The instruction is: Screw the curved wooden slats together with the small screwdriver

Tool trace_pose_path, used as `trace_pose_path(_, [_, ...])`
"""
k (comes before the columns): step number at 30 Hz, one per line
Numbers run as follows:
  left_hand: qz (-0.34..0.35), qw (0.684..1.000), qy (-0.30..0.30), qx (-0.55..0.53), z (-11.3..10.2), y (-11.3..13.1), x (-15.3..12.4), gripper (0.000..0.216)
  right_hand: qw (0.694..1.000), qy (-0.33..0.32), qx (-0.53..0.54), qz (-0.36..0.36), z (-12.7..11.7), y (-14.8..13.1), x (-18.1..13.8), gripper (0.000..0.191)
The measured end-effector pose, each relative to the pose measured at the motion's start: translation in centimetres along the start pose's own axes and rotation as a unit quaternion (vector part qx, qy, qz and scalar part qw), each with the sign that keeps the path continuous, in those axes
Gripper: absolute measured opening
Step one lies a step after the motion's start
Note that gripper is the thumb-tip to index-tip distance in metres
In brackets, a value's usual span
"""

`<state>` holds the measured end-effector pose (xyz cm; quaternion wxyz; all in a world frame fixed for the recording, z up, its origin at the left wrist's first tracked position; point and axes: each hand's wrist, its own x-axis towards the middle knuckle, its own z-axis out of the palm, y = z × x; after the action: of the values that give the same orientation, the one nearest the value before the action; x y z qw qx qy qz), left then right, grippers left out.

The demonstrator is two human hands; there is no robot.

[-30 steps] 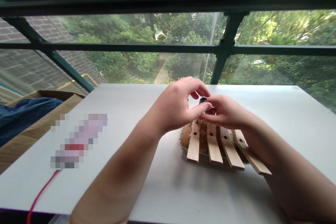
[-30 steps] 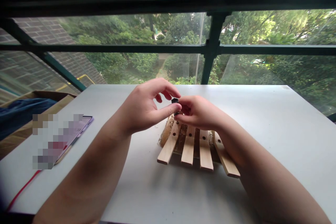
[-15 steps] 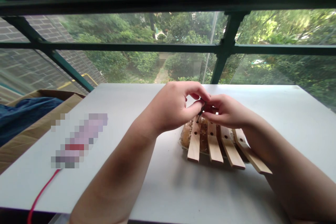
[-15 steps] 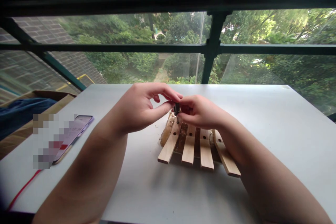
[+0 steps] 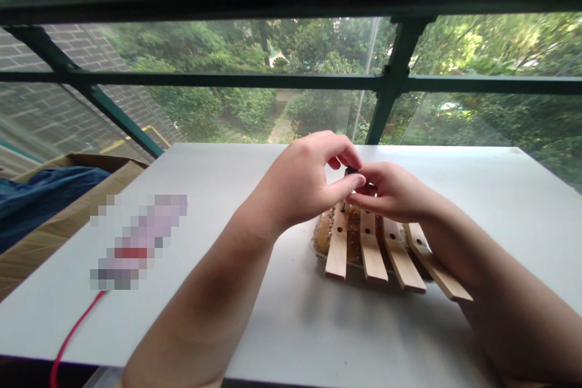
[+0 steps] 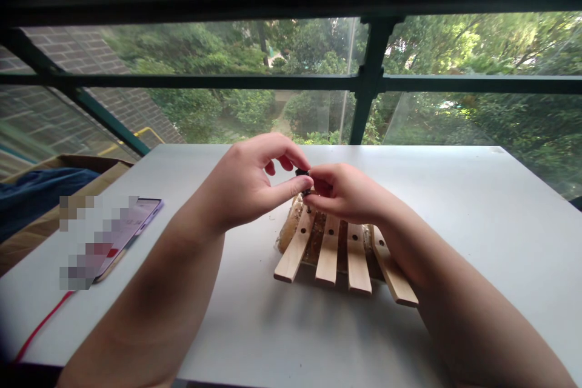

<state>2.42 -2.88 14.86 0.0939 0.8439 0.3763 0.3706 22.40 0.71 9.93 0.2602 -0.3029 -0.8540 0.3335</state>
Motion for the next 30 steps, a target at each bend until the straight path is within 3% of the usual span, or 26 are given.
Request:
trace_pose_path(10, [-0.007, 0.999, -0.027, -0.037, -0.51, 0.62, -0.17, 0.017, 1.0, 0.002, -0.004, -0.007, -0.15, 0.12, -0.03, 0.015])
trace_pose_path(17, [-0.016, 0.998, -0.026, -0.046, -0.37, 0.23, -0.27, 0.024, 0.998, -0.034, 0.042, -0.028, -0.48, -0.12, -0.18, 0.013])
trace_pose_path(30, [-0.019, 0.998, 0.001, -0.062, 0.19, -0.01, -0.1, 0.009, 1.0, 0.003, -0.005, 0.0, -0.09, 0.2, -0.03, 0.012])
